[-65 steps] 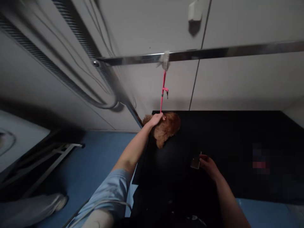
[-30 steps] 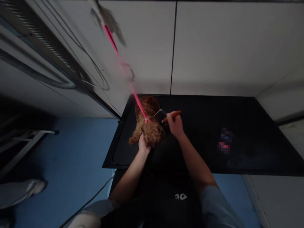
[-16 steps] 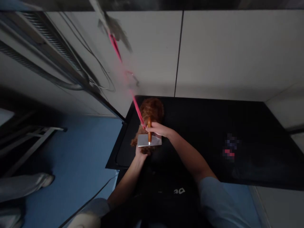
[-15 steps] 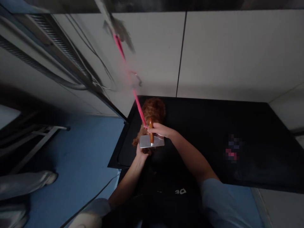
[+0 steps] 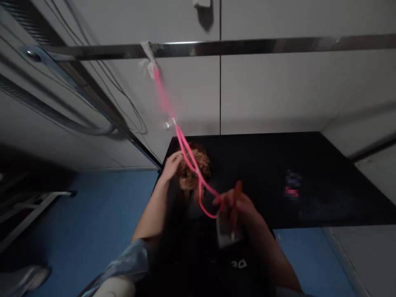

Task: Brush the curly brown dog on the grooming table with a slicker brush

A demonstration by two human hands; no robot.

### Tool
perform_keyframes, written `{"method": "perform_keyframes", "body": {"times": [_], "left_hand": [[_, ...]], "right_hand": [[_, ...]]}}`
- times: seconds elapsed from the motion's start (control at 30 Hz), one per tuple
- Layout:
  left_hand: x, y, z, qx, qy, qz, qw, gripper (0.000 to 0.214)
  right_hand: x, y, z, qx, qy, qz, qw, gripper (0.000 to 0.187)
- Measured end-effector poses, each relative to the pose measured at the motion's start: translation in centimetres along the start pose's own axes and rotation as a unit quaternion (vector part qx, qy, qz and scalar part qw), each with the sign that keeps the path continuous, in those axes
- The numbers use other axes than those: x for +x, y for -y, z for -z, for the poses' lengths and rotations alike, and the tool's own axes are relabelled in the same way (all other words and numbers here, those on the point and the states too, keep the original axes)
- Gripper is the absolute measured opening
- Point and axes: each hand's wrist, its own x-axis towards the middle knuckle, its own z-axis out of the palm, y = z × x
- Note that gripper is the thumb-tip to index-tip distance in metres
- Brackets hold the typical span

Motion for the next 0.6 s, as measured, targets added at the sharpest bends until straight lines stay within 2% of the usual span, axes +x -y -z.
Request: {"method": "perform_keyframes", "body": {"times": [0.07,0.1,0.17,0.2,0.27,0.33,0.4,0.43,0.53,0.57,0.6], "left_hand": [[-0.3,0.7,-1.7,0.060,0.077,-0.011,0.995,0.010],[-1.0,1.3,-2.6,0.074,0.106,-0.008,0.992,0.008],[-3.4,2.6,-3.8,0.073,0.130,-0.001,0.989,0.012],[-4.8,3.2,-4.0,0.063,0.123,-0.001,0.990,0.016],[-7.7,4.3,-3.8,0.043,0.085,-0.001,0.995,0.021],[-10.1,4.9,-2.8,0.031,0.033,0.004,0.999,0.027],[-11.6,5.2,-1.4,0.012,-0.010,0.009,1.000,0.037],[-12.1,5.3,-0.7,-0.002,-0.026,0.012,1.000,0.041],[-13.5,5.7,1.4,-0.030,-0.096,0.029,0.995,0.041],[-14.0,6.0,1.8,-0.038,-0.123,0.051,0.990,0.037],[-14.6,6.4,1.9,-0.056,-0.144,0.088,0.984,0.036]], "right_hand": [[0.2,0.2,3.4,0.039,-0.190,0.065,0.979,0.033],[0.3,0.0,4.8,0.044,-0.254,0.075,0.963,0.032],[0.7,-1.2,6.4,0.029,-0.318,0.074,0.945,0.031],[0.9,-2.0,6.4,0.012,-0.317,0.068,0.946,0.032],[1.8,-3.5,5.3,-0.044,-0.270,0.053,0.960,0.032],[3.4,-4.5,3.5,-0.142,-0.169,0.017,0.975,0.031],[5.6,-5.1,1.7,-0.245,-0.071,-0.010,0.967,0.028],[6.8,-5.3,1.1,-0.278,-0.056,-0.005,0.959,0.027],[9.3,-6.0,0.1,-0.319,-0.125,0.079,0.936,0.025],[9.7,-6.3,0.0,-0.329,-0.126,0.091,0.931,0.025],[10.0,-6.6,0.0,-0.343,-0.101,0.082,0.930,0.025]]}}
